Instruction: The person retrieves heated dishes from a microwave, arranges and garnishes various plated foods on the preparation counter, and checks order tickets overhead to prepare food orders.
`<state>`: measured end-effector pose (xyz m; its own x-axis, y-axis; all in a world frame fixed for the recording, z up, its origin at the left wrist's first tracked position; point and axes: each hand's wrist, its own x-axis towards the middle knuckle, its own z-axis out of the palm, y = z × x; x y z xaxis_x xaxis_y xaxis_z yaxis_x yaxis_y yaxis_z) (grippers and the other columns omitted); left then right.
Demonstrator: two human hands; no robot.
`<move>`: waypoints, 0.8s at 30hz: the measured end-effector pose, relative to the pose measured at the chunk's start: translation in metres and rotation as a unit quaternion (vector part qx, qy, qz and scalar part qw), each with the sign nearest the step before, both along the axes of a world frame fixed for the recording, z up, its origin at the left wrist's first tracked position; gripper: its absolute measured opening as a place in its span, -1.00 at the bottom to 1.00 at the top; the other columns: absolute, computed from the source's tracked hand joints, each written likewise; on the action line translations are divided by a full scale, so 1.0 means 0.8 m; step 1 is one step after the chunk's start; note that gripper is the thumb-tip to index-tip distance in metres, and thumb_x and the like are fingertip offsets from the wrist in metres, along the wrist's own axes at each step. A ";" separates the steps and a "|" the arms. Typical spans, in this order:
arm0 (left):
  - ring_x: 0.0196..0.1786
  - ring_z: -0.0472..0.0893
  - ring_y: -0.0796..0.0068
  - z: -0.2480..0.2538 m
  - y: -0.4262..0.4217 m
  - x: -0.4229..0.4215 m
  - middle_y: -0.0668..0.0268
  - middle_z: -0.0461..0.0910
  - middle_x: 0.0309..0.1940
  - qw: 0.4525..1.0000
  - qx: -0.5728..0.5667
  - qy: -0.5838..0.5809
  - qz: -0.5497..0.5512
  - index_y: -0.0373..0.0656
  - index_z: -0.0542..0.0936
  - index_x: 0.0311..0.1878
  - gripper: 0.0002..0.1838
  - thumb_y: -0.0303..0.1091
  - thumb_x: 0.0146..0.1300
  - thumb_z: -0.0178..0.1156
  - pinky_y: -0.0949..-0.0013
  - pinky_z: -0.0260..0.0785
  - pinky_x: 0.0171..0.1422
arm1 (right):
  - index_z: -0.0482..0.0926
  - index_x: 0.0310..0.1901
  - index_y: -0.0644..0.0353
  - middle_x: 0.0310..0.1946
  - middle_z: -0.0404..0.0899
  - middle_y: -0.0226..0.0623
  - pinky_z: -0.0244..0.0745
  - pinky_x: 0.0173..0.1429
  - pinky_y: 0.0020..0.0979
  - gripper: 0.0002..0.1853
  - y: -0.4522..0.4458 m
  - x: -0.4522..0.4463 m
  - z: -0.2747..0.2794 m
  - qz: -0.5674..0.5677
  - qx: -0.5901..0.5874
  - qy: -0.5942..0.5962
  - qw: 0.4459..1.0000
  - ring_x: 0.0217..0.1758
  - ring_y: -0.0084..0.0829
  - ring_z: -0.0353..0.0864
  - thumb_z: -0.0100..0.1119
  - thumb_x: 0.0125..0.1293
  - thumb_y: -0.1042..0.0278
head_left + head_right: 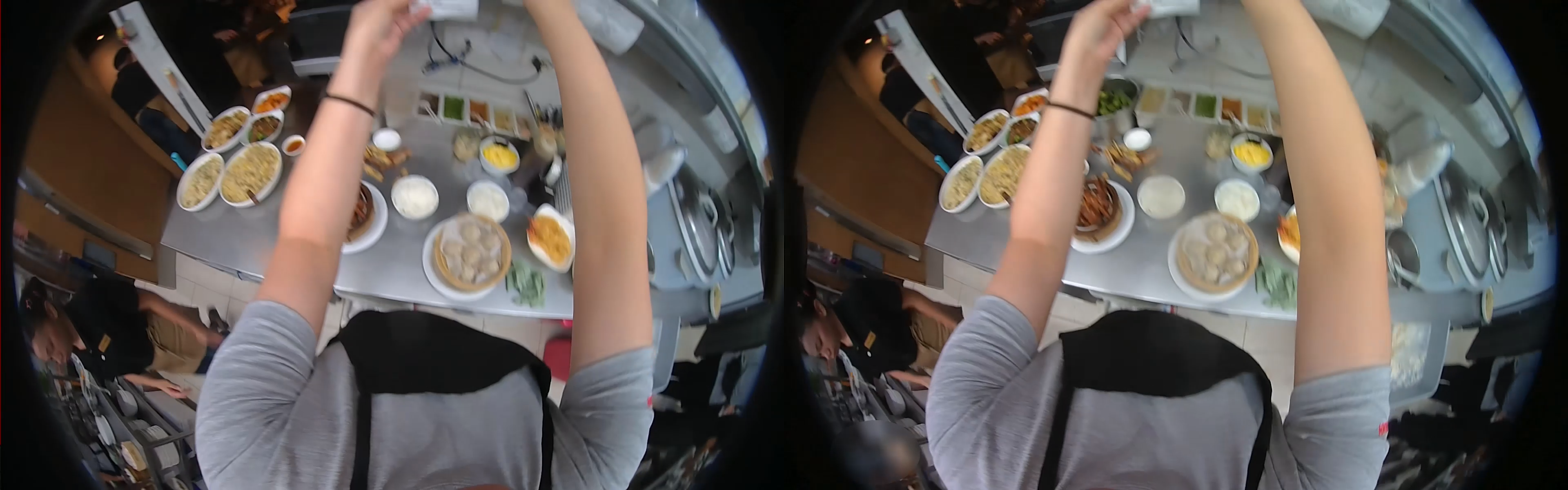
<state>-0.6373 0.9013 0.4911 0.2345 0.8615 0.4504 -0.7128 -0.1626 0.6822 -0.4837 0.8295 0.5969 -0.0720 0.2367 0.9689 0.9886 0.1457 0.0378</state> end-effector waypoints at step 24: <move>-0.12 0.50 0.26 0.032 -0.006 0.004 0.03 0.44 -0.23 0.997 0.053 -0.048 0.001 -0.53 0.39 -0.24 -0.81 -0.52 0.19 -0.04 0.27 0.46 0.07 | 0.37 -0.03 0.10 -0.07 0.40 -0.28 0.03 0.15 -0.19 -0.42 -0.011 -0.009 -0.001 0.052 0.015 0.024 0.998 0.12 -0.27 0.27 0.29 -0.21 0.29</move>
